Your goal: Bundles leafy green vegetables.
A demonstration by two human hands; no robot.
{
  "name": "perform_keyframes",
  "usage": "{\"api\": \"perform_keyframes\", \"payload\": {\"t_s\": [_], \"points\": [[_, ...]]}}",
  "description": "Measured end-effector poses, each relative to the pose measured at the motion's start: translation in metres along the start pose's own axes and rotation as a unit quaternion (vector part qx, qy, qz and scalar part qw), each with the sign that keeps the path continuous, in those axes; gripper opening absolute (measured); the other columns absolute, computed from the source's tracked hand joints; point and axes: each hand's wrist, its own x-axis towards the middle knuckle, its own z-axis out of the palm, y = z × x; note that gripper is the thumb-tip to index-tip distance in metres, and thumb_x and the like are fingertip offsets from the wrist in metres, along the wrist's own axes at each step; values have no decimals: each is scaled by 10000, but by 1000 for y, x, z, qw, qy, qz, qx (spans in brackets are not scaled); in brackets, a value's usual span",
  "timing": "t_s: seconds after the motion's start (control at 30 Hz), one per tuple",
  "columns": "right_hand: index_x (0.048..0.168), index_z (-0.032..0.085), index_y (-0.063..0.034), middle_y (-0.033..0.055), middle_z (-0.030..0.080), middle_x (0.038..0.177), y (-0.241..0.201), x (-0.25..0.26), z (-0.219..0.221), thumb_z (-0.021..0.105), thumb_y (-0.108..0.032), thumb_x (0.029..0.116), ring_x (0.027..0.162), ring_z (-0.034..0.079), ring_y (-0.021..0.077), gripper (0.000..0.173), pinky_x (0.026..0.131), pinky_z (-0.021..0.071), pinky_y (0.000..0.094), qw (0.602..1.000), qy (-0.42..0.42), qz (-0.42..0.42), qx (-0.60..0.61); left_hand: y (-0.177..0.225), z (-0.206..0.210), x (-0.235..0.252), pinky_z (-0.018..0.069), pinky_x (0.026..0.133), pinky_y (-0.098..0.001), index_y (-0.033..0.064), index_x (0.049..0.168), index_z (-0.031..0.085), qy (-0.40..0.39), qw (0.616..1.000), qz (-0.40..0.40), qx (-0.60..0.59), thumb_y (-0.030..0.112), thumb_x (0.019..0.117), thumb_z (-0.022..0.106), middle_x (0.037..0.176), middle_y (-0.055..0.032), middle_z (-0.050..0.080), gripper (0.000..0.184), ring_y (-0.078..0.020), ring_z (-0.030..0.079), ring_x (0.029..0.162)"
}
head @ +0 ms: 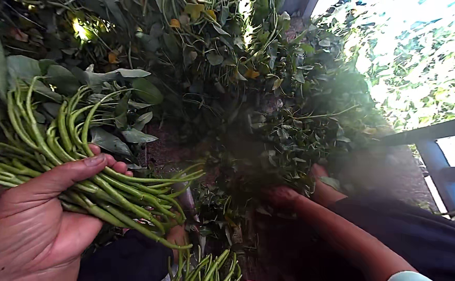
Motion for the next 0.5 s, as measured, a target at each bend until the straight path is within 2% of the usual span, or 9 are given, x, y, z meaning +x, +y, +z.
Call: {"api": "perform_keyframes", "payload": {"t_s": [0.07, 0.13, 0.2, 0.27, 0.3, 0.37, 0.43, 0.47, 0.5], "points": [[1480, 546, -100, 123, 406, 1623, 27, 2, -27, 562, -28, 1000, 1503, 366, 351, 485, 1141, 404, 583, 984, 97, 142, -37, 1, -3, -1, 652, 773, -385, 114, 1142, 620, -11, 1000, -2, -4, 106, 1027, 552, 927, -40, 707, 134, -180, 741, 813], [1403, 606, -40, 203, 445, 1579, 37, 16, -46, 621, -28, 958, 1525, 294, 419, 446, 1184, 314, 630, 956, 166, 227, -83, 2, -5, -1, 649, 761, -376, 103, 1118, 628, -29, 1000, -1, -8, 102, 1030, 535, 912, -55, 709, 128, -180, 738, 800], [1446, 528, 46, 323, 297, 1617, 7, 31, -73, 714, -157, 910, 1527, 156, 545, 603, 1173, 193, 753, 940, 149, 295, -84, 3, -6, 0, 648, 752, -368, 114, 1104, 621, -35, 999, -1, 2, 94, 1024, 537, 900, -50, 703, 118, -171, 733, 788], [1491, 420, 126, 408, 194, 1612, -56, 41, -83, 671, -135, 939, 1507, 100, 613, 660, 1162, 110, 809, 943, 156, 280, -87, 5, -6, 1, 648, 759, -369, 125, 1110, 627, -24, 1000, -3, 4, 96, 1014, 559, 903, -45, 709, 121, -172, 736, 794], [1476, 443, 124, 395, 230, 1608, -91, 42, -75, 623, -91, 966, 1509, 135, 599, 582, 1165, 133, 805, 958, 167, 213, -96, 5, -7, 1, 649, 761, -374, 123, 1114, 632, -28, 1000, 0, 5, 95, 1010, 566, 912, -48, 712, 127, -176, 739, 800], [1362, 572, 100, 337, 407, 1549, -148, 37, -31, 546, 32, 976, 1488, 281, 548, 392, 1158, 239, 768, 985, 133, -36, -108, 5, -8, 3, 652, 763, -372, 121, 1115, 635, -36, 999, 7, 7, 93, 1009, 563, 922, -45, 711, 131, -174, 741, 808], [1280, 645, 59, 244, 561, 1440, -176, 42, 32, 562, 16, 963, 1407, 443, 439, 330, 1160, 315, 615, 955, 38, -279, -89, 5, -6, 1, 651, 754, -363, 114, 1111, 629, -24, 1000, 6, 0, 77, 1008, 565, 907, -46, 715, 126, -170, 742, 798], [1303, 632, 74, 230, 592, 1419, -185, 49, 65, 541, 8, 990, 1397, 476, 386, 333, 1190, 305, 538, 936, -34, -349, -34, 6, -5, 1, 651, 750, -366, 102, 1095, 635, -21, 1000, 7, -8, 63, 1007, 561, 898, -56, 718, 121, -177, 742, 793], [1372, 565, 93, 243, 572, 1436, -193, 57, 98, 526, -19, 1025, 1400, 491, 350, 367, 1213, 311, 477, 917, -123, -369, 90, 5, -5, 0, 653, 747, -372, 93, 1079, 642, -22, 1000, 9, -16, 51, 1003, 553, 894, -62, 719, 124, -183, 743, 793]]}}
